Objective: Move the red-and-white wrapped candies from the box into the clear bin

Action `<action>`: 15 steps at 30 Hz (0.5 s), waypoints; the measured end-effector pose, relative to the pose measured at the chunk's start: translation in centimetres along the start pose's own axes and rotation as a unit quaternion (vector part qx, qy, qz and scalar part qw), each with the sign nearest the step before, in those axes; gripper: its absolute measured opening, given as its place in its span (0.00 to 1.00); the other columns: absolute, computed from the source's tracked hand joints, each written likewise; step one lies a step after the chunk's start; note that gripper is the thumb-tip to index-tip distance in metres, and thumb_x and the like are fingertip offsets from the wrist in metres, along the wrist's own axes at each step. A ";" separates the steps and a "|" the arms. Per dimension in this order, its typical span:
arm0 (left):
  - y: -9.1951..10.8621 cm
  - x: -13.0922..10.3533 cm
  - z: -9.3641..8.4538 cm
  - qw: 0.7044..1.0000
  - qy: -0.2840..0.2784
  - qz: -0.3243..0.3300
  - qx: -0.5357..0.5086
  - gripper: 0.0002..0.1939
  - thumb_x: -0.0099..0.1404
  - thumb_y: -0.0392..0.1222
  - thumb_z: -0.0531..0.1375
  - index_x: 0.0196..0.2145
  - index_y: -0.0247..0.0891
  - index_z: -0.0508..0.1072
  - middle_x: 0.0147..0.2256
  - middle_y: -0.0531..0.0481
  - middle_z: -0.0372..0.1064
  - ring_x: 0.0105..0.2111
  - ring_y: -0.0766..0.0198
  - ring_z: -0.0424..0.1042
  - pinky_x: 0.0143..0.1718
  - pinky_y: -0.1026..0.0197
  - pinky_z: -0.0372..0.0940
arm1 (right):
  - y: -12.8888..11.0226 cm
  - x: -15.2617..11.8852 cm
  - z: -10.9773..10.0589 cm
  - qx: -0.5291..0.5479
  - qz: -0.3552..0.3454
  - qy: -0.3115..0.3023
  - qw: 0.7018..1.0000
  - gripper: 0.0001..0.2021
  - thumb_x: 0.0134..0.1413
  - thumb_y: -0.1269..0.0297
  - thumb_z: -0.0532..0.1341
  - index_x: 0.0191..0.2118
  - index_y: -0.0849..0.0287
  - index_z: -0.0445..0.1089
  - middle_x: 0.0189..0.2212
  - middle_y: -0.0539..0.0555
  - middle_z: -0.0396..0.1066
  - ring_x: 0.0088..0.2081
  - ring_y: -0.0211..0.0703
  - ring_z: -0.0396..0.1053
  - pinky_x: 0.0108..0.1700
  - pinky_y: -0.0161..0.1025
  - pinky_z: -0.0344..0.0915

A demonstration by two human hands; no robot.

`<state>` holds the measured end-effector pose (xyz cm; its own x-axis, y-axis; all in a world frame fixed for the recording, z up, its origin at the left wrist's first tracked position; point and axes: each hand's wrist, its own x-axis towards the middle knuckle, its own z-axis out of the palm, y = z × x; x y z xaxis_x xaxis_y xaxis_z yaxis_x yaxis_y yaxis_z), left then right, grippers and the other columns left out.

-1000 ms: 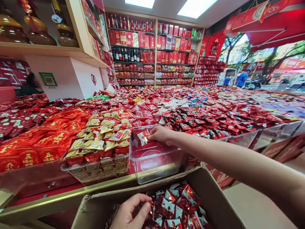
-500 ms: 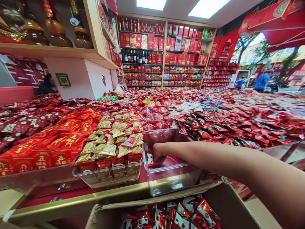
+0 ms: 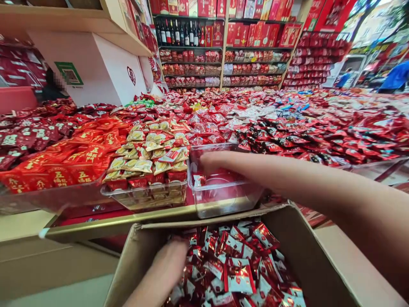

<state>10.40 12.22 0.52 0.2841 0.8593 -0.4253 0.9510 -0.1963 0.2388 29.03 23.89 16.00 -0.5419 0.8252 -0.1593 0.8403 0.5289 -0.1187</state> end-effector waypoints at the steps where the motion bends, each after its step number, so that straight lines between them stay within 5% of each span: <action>1: -0.2 0.1 -0.5 0.999 0.018 -0.040 0.018 0.15 0.56 0.28 0.46 0.36 0.32 0.69 0.36 0.37 0.69 0.38 0.53 0.68 0.37 0.55 0.59 | -0.2 1.2 -0.2 -0.007 -0.001 -0.002 1.000 0.13 0.43 0.65 0.58 0.33 0.71 0.71 0.25 0.57 0.67 0.30 0.42 0.65 0.33 0.35 0.58; 4: -0.7 0.8 -0.8 0.993 0.026 -0.110 0.036 0.13 0.59 0.29 0.46 0.38 0.27 0.67 0.37 0.33 0.69 0.39 0.53 0.68 0.38 0.53 0.60 | -0.4 1.3 -0.4 0.014 -0.057 0.123 0.991 0.11 0.45 0.65 0.57 0.34 0.67 0.69 0.27 0.54 0.66 0.31 0.40 0.64 0.34 0.36 0.57; 7: -0.8 2.0 -0.1 0.989 0.006 -0.146 0.013 0.10 0.61 0.38 0.50 0.37 0.31 0.68 0.35 0.45 0.70 0.35 0.61 0.69 0.37 0.54 0.63 | -1.0 -3.7 0.7 0.102 -0.122 0.237 0.959 0.09 0.49 0.65 0.53 0.34 0.62 0.68 0.28 0.50 0.66 0.31 0.36 0.63 0.36 0.35 0.58; 12: -1.0 1.9 -0.9 0.985 0.037 -0.157 -0.054 0.07 0.59 0.36 0.53 0.31 0.32 0.70 0.35 0.46 0.71 0.37 0.60 0.69 0.39 0.53 0.61 | -2.8 -12.2 6.9 0.183 -0.211 0.342 0.897 0.06 0.49 0.71 0.54 0.35 0.61 0.66 0.36 0.55 0.66 0.41 0.40 0.61 0.43 0.39 0.57; 15: -0.8 0.3 -2.5 0.986 0.065 -0.102 -0.119 0.08 0.55 0.31 0.54 0.32 0.32 0.72 0.35 0.41 0.72 0.38 0.52 0.69 0.39 0.53 0.60 | -3.4 -13.4 11.7 0.280 -0.153 0.270 0.908 0.06 0.49 0.71 0.53 0.35 0.60 0.65 0.33 0.54 0.67 0.37 0.39 0.62 0.40 0.38 0.59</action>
<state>9.44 13.80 2.36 0.0581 0.9255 -0.3743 0.9272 0.0890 0.3640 33.28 8.68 7.04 -0.5360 0.7131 0.4519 0.4310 0.6914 -0.5798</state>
